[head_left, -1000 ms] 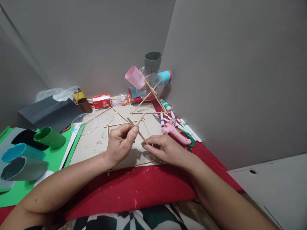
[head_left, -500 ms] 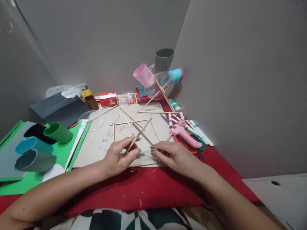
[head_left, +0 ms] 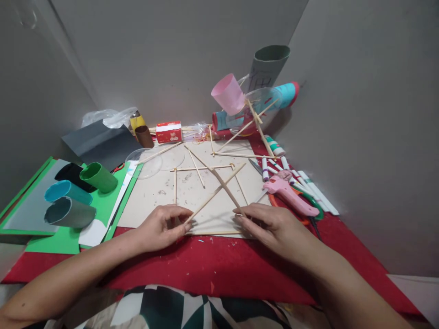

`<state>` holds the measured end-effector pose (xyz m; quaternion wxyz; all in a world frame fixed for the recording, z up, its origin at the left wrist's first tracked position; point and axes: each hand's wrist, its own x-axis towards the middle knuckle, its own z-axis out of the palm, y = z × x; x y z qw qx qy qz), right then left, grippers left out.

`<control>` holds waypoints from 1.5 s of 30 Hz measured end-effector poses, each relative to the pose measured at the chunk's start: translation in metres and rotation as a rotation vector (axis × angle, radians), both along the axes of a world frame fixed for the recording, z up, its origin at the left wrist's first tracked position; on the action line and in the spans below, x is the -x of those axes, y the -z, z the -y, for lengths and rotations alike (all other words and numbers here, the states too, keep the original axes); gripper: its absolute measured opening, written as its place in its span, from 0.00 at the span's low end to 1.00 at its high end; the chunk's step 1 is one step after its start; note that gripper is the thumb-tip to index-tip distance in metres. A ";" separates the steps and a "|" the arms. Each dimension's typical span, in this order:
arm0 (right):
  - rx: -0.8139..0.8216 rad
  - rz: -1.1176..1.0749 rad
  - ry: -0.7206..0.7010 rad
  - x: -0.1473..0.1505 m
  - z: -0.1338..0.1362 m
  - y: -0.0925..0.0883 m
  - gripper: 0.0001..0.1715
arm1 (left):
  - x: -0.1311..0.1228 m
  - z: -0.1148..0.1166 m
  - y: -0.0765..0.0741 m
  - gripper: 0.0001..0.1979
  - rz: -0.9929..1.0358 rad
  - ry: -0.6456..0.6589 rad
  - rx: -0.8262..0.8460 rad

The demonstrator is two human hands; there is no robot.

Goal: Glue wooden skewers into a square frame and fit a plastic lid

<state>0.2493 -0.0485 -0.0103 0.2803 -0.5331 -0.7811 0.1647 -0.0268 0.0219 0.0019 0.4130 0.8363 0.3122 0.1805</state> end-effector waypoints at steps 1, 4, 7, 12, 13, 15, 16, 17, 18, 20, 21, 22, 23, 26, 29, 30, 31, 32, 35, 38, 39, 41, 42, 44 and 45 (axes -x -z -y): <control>-0.006 0.008 -0.002 0.000 0.000 0.000 0.13 | 0.000 -0.001 0.001 0.11 -0.007 0.012 0.011; -0.006 0.025 -0.009 0.001 0.001 -0.001 0.14 | 0.000 -0.002 0.002 0.11 -0.027 0.027 0.027; 0.003 0.021 -0.008 0.000 0.001 0.000 0.14 | 0.001 -0.003 0.003 0.11 -0.043 0.036 0.025; 0.024 0.031 0.008 -0.002 0.001 0.004 0.13 | 0.002 -0.002 0.005 0.10 -0.066 0.036 -0.002; 0.031 0.036 0.010 -0.002 0.001 0.005 0.14 | 0.002 -0.002 0.005 0.10 -0.066 0.036 -0.009; 0.045 0.044 0.010 -0.003 0.000 0.006 0.14 | 0.002 -0.002 0.005 0.10 -0.067 0.040 -0.025; 0.058 0.048 0.007 -0.003 0.000 0.005 0.14 | 0.003 -0.002 0.006 0.10 -0.069 0.043 -0.032; 0.071 0.049 0.005 -0.003 0.000 0.005 0.14 | 0.003 -0.002 0.006 0.10 -0.072 0.048 -0.036; 0.084 0.049 0.004 -0.003 0.000 0.004 0.14 | 0.004 -0.003 0.007 0.10 -0.076 0.055 -0.039; 0.109 0.047 0.006 -0.003 0.000 0.002 0.14 | 0.005 -0.004 0.008 0.10 -0.084 0.073 -0.043; 0.120 0.046 0.008 -0.002 0.001 0.001 0.13 | 0.005 -0.004 0.009 0.10 -0.088 0.083 -0.046; 0.131 0.045 0.010 -0.002 0.001 0.000 0.13 | 0.005 -0.005 0.011 0.11 -0.093 0.093 -0.050; 0.143 0.043 0.009 -0.002 0.001 -0.002 0.13 | 0.006 -0.006 0.012 0.11 -0.097 0.103 -0.056; 0.179 0.034 0.006 -0.001 0.002 -0.004 0.13 | 0.007 -0.007 0.013 0.11 -0.105 0.125 -0.071; 0.213 0.028 0.021 0.000 0.002 -0.004 0.13 | 0.007 -0.007 0.013 0.09 -0.108 0.138 -0.074; 0.227 0.029 0.029 -0.001 0.003 -0.003 0.13 | 0.007 -0.007 0.012 0.09 -0.112 0.139 -0.074; 0.240 0.031 0.037 -0.001 0.003 -0.002 0.14 | 0.008 -0.007 0.011 0.08 -0.119 0.139 -0.074; 0.252 0.032 0.043 -0.001 0.004 -0.001 0.14 | 0.008 -0.007 0.011 0.07 -0.126 0.140 -0.075; 0.268 0.029 0.055 -0.001 0.005 0.001 0.14 | 0.008 -0.006 0.010 0.05 -0.156 0.151 -0.092; 0.254 0.016 0.067 0.000 0.007 0.001 0.15 | 0.008 -0.006 0.011 0.03 -0.181 0.158 -0.109; 0.246 0.011 0.071 0.001 0.007 0.001 0.15 | 0.008 -0.006 0.011 0.02 -0.185 0.158 -0.111; 0.236 -0.001 0.077 0.001 0.008 0.002 0.15 | 0.008 -0.006 0.011 0.02 -0.185 0.157 -0.107; 0.234 -0.007 0.080 0.001 0.008 0.003 0.15 | 0.008 -0.006 0.011 0.02 -0.183 0.157 -0.103; 0.228 -0.017 0.083 0.001 0.008 0.004 0.15 | 0.009 -0.005 0.011 0.02 -0.189 0.156 -0.096; 0.226 -0.018 0.083 0.001 0.008 0.005 0.15 | 0.009 -0.005 0.011 0.02 -0.198 0.156 -0.091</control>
